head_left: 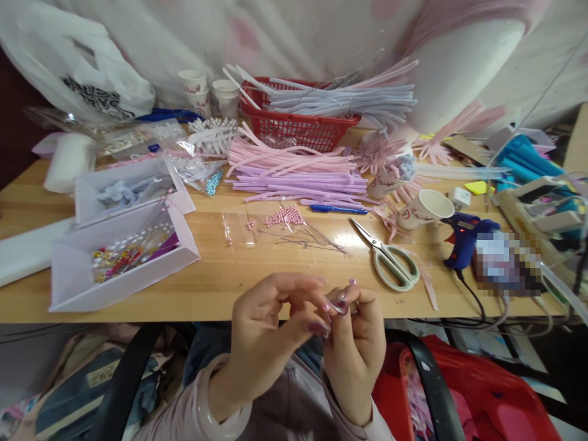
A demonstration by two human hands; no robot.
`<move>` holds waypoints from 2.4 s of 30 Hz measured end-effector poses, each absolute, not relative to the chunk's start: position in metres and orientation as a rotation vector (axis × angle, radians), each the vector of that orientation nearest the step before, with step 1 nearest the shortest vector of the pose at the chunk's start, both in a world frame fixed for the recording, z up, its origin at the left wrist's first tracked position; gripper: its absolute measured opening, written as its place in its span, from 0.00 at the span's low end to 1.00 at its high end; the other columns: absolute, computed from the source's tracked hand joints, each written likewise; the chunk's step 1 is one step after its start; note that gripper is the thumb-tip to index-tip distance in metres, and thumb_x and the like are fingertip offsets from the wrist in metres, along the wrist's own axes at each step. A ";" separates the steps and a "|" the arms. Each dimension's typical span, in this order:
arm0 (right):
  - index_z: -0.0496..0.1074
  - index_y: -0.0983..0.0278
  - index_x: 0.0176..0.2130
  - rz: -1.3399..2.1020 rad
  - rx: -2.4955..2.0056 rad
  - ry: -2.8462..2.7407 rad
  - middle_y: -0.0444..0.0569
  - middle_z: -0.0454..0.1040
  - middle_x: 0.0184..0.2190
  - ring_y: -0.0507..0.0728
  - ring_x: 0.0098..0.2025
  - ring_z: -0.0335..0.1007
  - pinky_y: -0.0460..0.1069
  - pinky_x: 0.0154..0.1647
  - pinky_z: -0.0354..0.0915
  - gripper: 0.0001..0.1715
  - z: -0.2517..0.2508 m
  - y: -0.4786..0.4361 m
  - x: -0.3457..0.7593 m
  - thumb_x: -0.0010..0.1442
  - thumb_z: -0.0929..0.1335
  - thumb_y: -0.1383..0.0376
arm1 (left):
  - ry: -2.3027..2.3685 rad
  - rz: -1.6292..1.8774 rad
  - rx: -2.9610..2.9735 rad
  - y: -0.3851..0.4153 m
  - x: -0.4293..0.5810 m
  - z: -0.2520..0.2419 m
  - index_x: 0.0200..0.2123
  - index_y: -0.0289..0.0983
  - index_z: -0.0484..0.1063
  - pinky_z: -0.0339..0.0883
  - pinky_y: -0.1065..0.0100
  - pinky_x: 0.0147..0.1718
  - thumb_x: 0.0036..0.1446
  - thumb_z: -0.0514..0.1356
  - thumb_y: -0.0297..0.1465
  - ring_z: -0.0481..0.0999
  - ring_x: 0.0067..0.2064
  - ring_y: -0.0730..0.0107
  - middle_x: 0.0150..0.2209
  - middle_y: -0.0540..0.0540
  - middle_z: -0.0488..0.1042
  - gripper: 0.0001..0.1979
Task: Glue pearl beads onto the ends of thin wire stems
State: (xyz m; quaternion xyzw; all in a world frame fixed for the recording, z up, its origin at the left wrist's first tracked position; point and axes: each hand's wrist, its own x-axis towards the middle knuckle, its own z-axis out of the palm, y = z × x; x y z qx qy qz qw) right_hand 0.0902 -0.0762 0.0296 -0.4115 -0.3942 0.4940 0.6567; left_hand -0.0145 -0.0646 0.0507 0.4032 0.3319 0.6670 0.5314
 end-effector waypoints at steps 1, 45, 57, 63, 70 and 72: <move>0.68 0.59 0.37 1.202 -0.911 -0.878 0.37 0.63 0.23 0.47 0.20 0.56 0.41 0.21 0.58 0.05 0.031 -0.076 0.091 0.69 0.66 0.63 | 0.782 1.592 0.933 -0.061 -0.017 0.050 0.42 0.41 0.80 0.70 0.76 0.24 0.58 0.67 0.36 0.75 0.25 0.76 0.30 0.48 0.82 0.09; 0.66 0.59 0.35 1.583 -0.829 -0.686 0.34 0.57 0.19 0.44 0.19 0.46 0.38 0.20 0.51 0.10 0.035 -0.072 0.092 0.66 0.69 0.60 | 1.003 1.341 0.866 -0.046 -0.011 0.046 0.34 0.37 0.71 0.64 0.78 0.22 0.60 0.62 0.34 0.68 0.22 0.81 0.28 0.52 0.73 0.06; 0.66 0.59 0.36 1.325 -1.013 -0.773 0.34 0.62 0.19 0.44 0.19 0.54 0.36 0.17 0.51 0.10 0.032 -0.060 0.094 0.66 0.70 0.58 | 1.345 1.535 1.037 -0.039 -0.067 0.037 0.17 0.39 0.60 0.56 0.70 0.21 0.67 0.53 0.36 0.60 0.20 0.75 0.16 0.54 0.60 0.23; 0.65 0.59 0.38 1.099 -1.128 -1.018 0.36 0.65 0.22 0.46 0.22 0.60 0.39 0.21 0.56 0.06 0.034 -0.060 0.093 0.69 0.66 0.61 | 1.427 1.549 1.344 -0.041 -0.060 0.042 0.43 0.44 0.80 0.70 0.70 0.41 0.57 0.67 0.31 0.75 0.41 0.70 0.45 0.47 0.78 0.10; 0.65 0.58 0.38 0.919 -1.202 -1.288 0.37 0.67 0.24 0.46 0.23 0.63 0.39 0.22 0.60 0.06 0.040 -0.068 0.091 0.70 0.64 0.67 | 0.948 1.371 0.979 -0.043 -0.032 0.053 0.32 0.44 0.83 0.71 0.74 0.39 0.58 0.67 0.36 0.78 0.36 0.74 0.32 0.50 0.81 0.05; 0.65 0.58 0.39 0.928 -1.209 -1.293 0.37 0.66 0.23 0.46 0.22 0.61 0.39 0.21 0.58 0.06 0.041 -0.069 0.092 0.70 0.64 0.67 | 0.873 1.360 0.868 -0.041 -0.030 0.050 0.31 0.43 0.83 0.70 0.75 0.38 0.57 0.67 0.37 0.77 0.35 0.75 0.32 0.50 0.80 0.06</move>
